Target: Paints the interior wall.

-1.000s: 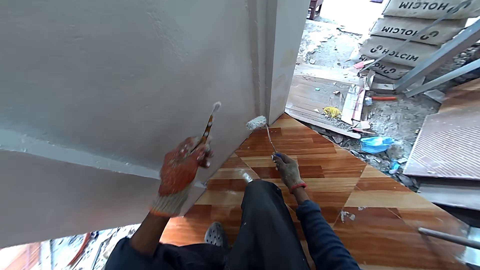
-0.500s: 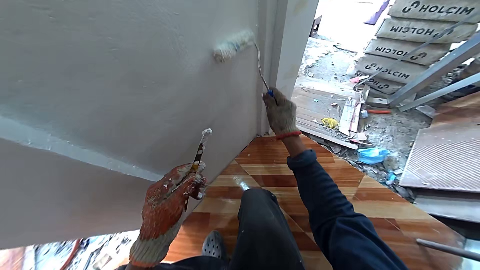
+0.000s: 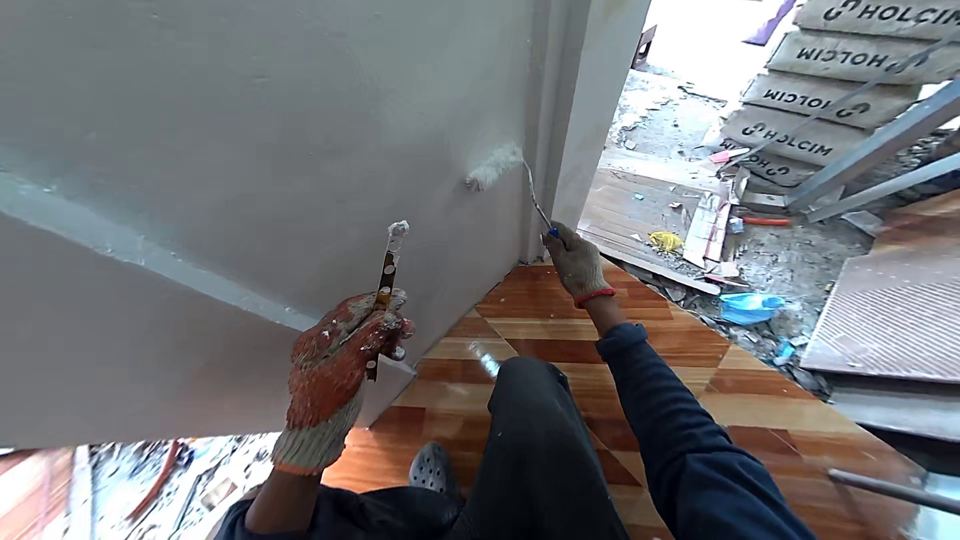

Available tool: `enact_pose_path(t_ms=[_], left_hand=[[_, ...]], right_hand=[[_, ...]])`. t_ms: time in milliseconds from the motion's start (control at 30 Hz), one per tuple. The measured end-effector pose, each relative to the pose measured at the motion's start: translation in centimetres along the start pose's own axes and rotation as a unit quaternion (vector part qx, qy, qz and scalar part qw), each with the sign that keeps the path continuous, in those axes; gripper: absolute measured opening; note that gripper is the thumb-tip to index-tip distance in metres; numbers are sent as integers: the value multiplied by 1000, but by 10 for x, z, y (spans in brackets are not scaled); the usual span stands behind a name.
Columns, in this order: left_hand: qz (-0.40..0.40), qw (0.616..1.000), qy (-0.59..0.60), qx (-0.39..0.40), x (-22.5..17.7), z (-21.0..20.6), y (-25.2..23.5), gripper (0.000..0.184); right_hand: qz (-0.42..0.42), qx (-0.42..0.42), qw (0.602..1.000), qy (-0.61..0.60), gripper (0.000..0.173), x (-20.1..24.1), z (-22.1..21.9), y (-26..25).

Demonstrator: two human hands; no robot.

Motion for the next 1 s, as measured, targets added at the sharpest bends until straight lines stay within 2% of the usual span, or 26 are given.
enact_pose_path(t_ms=[200,333,467,567,633,700,767,833,867,900,933,1000], left_hand=[[1,1000,-8,19,9,-3,-2,19],[10,999,-20,31,12,-7,-1,19],[21,999,-31,33,14,-10,0,18],[20,999,-32,37,13,-12,-1,19],[21,999,-27,31,12,-12,-1,18],[21,999,-24,26,11,-10,-1,18],[19,999,-21,19,11,-6,1,17],[21,1000,-20,12,11,-2,4,17],[23,999,-23,8,11,-1,5,18],[25,999,-27,5,12,0,5,18],[27,999,-31,5,13,1,5,19],[30,999,-36,14,16,0,2,19]], right_hand=[[-87,103,991,20,40,-80,-47,27],[-148,172,973,47,39,-117,-70,43],[-174,230,952,103,36,-128,-79,50],[-166,295,926,169,33,-121,-71,48],[-166,329,914,171,28,-126,-71,50],[-204,353,906,116,29,-135,-69,64],[-269,345,899,-25,29,-137,-60,90],[-323,346,849,-234,27,-135,-54,118],[-330,361,820,-296,28,-133,-52,127],[-330,369,810,-315,28,-130,-51,133],[-328,368,818,-296,27,-124,-50,136],[-319,334,866,-193,27,-113,-49,134]])
Point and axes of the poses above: each hand's wrist, its own y-axis away from the middle knuckle, its own z-axis out of the back of the hand, x = y × z, the point moved 4 cm from there along -y, towards the middle knuckle, and after that the axes turned 3 degrees about y, right-handed, at the moved point
